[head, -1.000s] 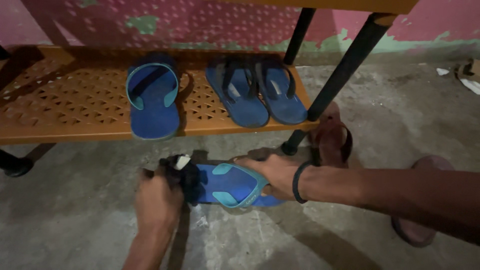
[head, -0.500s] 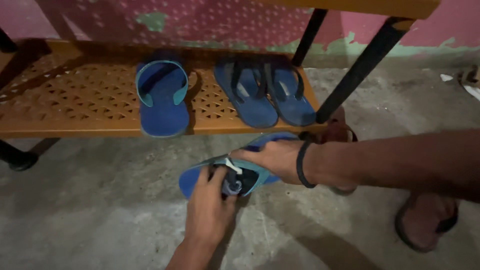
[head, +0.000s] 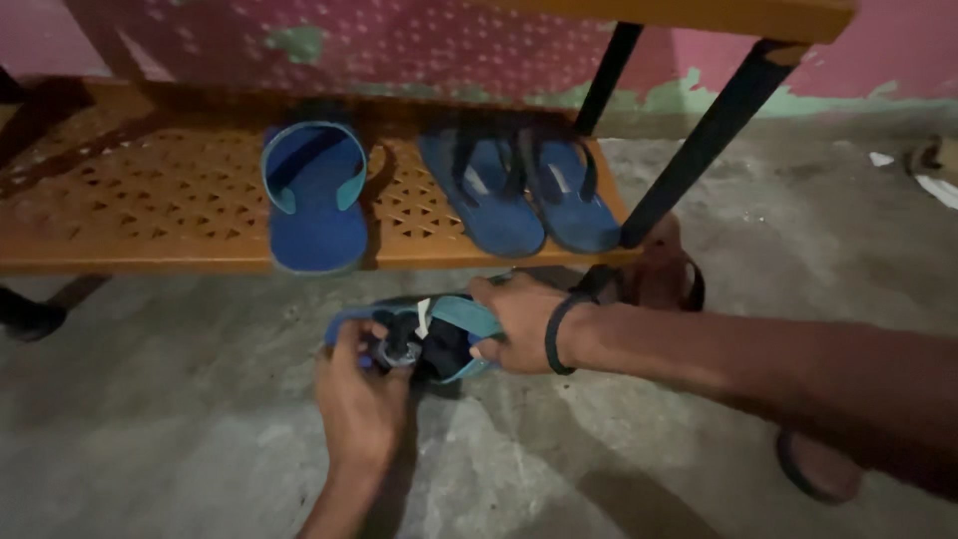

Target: The person cleans a blue flip-flop using a dark cloth. They scrub the sole and strap repeatedly while seated on the floor in front of a shoe rack.

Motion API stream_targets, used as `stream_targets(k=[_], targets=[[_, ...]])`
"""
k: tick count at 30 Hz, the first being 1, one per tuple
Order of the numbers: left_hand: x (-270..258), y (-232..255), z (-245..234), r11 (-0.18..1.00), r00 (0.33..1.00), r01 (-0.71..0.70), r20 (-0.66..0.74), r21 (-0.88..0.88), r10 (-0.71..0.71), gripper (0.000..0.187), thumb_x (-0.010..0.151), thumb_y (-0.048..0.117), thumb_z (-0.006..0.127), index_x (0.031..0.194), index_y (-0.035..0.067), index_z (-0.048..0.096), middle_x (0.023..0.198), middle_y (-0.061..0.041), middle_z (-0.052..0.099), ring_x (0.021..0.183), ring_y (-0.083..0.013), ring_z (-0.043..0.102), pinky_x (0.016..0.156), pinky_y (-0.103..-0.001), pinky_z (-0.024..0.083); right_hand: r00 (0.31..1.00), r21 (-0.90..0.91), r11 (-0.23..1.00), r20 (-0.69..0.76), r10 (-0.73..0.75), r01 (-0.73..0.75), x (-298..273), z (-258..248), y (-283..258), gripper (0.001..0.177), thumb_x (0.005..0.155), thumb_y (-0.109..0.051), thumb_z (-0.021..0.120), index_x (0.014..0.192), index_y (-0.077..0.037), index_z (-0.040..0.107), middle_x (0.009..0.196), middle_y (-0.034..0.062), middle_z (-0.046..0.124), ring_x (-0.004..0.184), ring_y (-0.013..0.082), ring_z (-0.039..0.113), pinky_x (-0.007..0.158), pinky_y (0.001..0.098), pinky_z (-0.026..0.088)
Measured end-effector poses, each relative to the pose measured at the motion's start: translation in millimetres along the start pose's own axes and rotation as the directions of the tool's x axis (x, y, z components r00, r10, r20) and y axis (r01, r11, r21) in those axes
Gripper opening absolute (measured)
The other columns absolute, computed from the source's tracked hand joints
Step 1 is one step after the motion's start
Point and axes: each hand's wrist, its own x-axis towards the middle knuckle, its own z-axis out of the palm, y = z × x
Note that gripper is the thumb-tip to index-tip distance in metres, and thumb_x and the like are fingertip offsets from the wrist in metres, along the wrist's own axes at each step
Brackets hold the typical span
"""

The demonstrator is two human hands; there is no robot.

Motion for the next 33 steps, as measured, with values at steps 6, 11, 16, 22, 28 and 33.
stream_targets(k=[6, 11, 16, 22, 28, 33], targets=[[-1.2, -1.9, -1.8, 0.998, 0.998, 0.009, -0.065, -0.056, -0.012, 0.031, 0.075, -0.002, 0.077, 0.105, 0.004, 0.074, 0.108, -0.020, 0.064, 0.093, -0.0317, 0.071, 0.080, -0.040, 0.056, 0.988, 0.165, 0.975, -0.007, 0.155, -0.151, -0.2, 9.0, -0.3, 0.041, 0.090, -0.041, 0.069, 0.097, -0.002, 0.060, 0.086, 0.0234, 0.067, 0.084, 0.0420, 0.066, 0.077, 0.0505, 0.052], [-2.9, -1.6, -0.2, 0.996, 0.995, 0.035, -0.092, -0.076, -0.042, 0.030, 0.077, -0.001, 0.074, 0.107, 0.004, 0.078, 0.109, -0.017, 0.067, 0.092, -0.0295, 0.073, 0.083, -0.038, 0.057, 0.984, 0.215, 0.961, -0.003, 0.178, -0.173, 7.5, 26.1, 19.6, 0.035, 0.098, -0.041, 0.059, 0.093, -0.007, 0.061, 0.082, 0.0198, 0.068, 0.078, 0.0398, 0.067, 0.073, 0.0502, 0.050], [1.0, 14.1, -7.1, 0.998, 0.997, 0.052, -0.051, -0.019, -0.053, 0.028, 0.079, 0.002, 0.074, 0.107, 0.001, 0.077, 0.110, -0.018, 0.066, 0.095, -0.0304, 0.072, 0.083, -0.040, 0.056, 0.979, 0.250, 0.965, -0.202, -0.031, 0.082, 8.6, 45.7, 40.4, 0.031, 0.099, -0.036, 0.056, 0.094, -0.006, 0.061, 0.082, 0.0194, 0.068, 0.079, 0.0411, 0.065, 0.071, 0.0507, 0.050], [-1.5, 28.5, -7.7, 0.986, 0.988, 0.156, 0.001, -0.049, -0.157, 0.026, 0.081, 0.004, 0.073, 0.106, -0.001, 0.067, 0.114, -0.020, 0.061, 0.100, -0.0340, 0.070, 0.082, -0.042, 0.059, 0.996, 0.245, 0.965, 0.034, 0.084, -0.090, 1.0, 43.3, 29.1, 0.029, 0.101, -0.036, 0.053, 0.110, -0.010, 0.060, 0.096, 0.0223, 0.068, 0.091, 0.0440, 0.063, 0.080, 0.0537, 0.047], [0.4, 15.6, 5.1, 0.973, 0.981, 0.187, -0.030, -0.132, -0.192, 0.028, 0.083, 0.008, 0.073, 0.109, 0.002, 0.064, 0.108, -0.020, 0.063, 0.091, -0.0318, 0.074, 0.077, -0.042, 0.060, 0.993, 0.260, 0.958, 0.038, 0.115, -0.121, 2.8, 30.8, 24.8, 0.032, 0.100, -0.037, 0.052, 0.116, -0.012, 0.062, 0.104, 0.0201, 0.069, 0.098, 0.0433, 0.062, 0.084, 0.0533, 0.048], [8.0, 7.4, 10.0, 0.975, 0.987, 0.160, 0.008, -0.154, -0.161, 0.023, 0.088, 0.007, 0.069, 0.110, 0.003, 0.066, 0.096, -0.014, 0.073, 0.085, -0.0264, 0.075, 0.076, -0.038, 0.059, 0.979, 0.264, 0.944, 0.112, 0.173, -0.197, 1.9, 26.7, 17.2, 0.033, 0.099, -0.037, 0.050, 0.119, -0.014, 0.062, 0.099, 0.0208, 0.071, 0.094, 0.0405, 0.068, 0.085, 0.0511, 0.051]])
